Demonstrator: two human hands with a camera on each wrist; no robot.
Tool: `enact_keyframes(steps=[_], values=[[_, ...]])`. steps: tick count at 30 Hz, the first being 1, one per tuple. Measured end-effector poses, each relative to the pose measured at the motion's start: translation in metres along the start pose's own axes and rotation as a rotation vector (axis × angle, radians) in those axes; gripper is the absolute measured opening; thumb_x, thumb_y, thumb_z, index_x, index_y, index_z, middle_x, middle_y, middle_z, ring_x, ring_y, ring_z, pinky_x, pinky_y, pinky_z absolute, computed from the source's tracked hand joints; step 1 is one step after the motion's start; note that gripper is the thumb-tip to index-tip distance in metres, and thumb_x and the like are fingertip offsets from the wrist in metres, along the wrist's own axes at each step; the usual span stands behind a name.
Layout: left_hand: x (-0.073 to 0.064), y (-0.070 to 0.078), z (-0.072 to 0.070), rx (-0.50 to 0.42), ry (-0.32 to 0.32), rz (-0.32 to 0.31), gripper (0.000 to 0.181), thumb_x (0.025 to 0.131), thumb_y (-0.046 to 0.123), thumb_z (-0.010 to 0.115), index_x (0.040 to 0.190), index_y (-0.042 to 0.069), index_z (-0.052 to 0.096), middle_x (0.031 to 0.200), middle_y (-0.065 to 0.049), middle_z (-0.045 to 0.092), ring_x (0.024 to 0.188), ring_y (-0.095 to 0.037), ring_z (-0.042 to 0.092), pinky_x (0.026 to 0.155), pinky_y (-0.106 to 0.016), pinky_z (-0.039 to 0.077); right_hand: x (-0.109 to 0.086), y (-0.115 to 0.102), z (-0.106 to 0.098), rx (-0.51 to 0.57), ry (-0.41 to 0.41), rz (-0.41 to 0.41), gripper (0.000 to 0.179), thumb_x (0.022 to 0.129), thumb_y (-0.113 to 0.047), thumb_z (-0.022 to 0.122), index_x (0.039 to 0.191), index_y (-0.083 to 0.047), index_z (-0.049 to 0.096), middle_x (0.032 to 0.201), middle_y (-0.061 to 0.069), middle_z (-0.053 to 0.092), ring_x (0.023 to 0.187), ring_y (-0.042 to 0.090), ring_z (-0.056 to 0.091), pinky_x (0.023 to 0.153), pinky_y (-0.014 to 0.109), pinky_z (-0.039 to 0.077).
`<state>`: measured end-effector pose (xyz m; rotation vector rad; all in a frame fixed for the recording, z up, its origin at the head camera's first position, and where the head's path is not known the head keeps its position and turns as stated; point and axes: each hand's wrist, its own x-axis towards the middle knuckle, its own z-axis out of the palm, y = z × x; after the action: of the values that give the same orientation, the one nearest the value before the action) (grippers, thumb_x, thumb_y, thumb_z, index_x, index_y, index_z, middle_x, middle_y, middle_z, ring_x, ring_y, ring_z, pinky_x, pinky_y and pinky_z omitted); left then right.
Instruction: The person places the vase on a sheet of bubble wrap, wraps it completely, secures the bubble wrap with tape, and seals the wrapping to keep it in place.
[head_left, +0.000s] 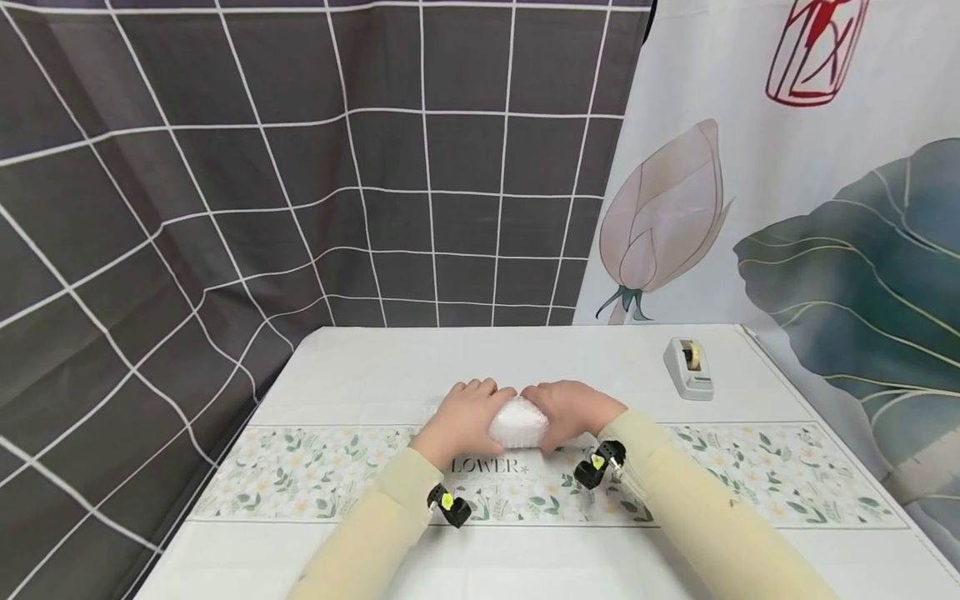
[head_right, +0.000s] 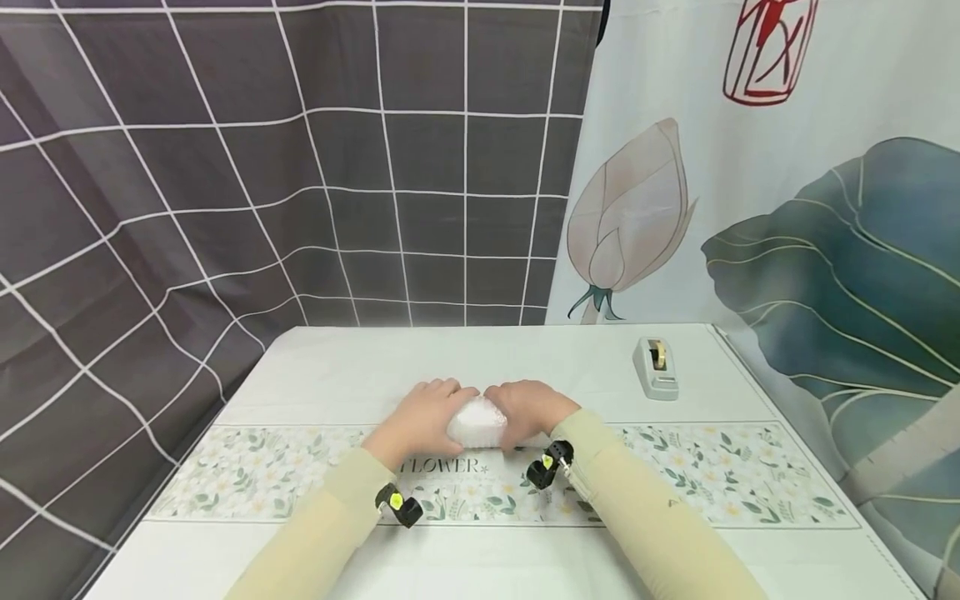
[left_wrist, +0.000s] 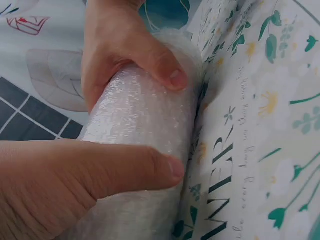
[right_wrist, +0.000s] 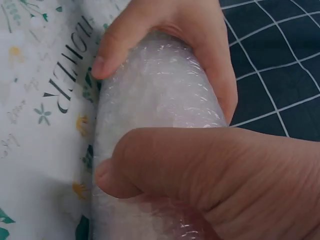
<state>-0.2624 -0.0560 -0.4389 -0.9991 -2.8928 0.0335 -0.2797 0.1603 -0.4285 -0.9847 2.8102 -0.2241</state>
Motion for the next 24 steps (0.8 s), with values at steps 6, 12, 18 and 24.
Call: enact_keyframes(steps=[6,12,18,24], values=[[-0.0029,0.0012,0.0028,0.022,0.044,-0.008,0.088,0.072,0.049,0.083,0.148,0.023,0.047,0.122,-0.001,0.058,0.109,-0.021,0.056,0.095,-0.042,0.046,0.0044,0.0021,-0.0065,0.146,-0.128,0.078,0.066,0.059,-0.021,0.087,0.12,-0.014,0.061,0.094,-0.008,0.065,0.086,0.014,0.06,0.083,0.038,0.052],[-0.0027,-0.0006,0.0057,0.044,0.083,-0.007,0.087,0.071,0.049,0.085,0.146,0.024,0.049,0.12,0.0,0.06,0.109,-0.022,0.057,0.097,-0.042,0.046,0.0071,0.0035,-0.0106,0.267,-0.186,0.141,0.066,0.06,-0.017,0.084,0.122,-0.016,0.062,0.098,-0.008,0.065,0.089,0.014,0.059,0.087,0.039,0.051],[-0.0025,0.0013,0.0056,0.048,0.077,-0.003,0.085,0.069,0.046,0.087,0.142,0.022,0.052,0.115,-0.002,0.062,0.107,-0.024,0.06,0.099,-0.044,0.047,0.0086,0.0073,-0.01,0.348,-0.221,0.148,0.062,0.059,-0.015,0.083,0.118,-0.013,0.063,0.098,-0.005,0.064,0.089,0.016,0.058,0.083,0.038,0.051],[0.0005,0.0002,0.0051,0.045,0.074,0.025,0.079,0.066,0.043,0.088,0.135,0.021,0.056,0.114,-0.001,0.064,0.1,-0.022,0.062,0.096,-0.04,0.05,0.0076,0.01,-0.0072,0.349,-0.219,0.119,0.068,0.059,-0.019,0.083,0.123,-0.013,0.063,0.103,-0.005,0.065,0.093,0.015,0.058,0.088,0.039,0.05]])
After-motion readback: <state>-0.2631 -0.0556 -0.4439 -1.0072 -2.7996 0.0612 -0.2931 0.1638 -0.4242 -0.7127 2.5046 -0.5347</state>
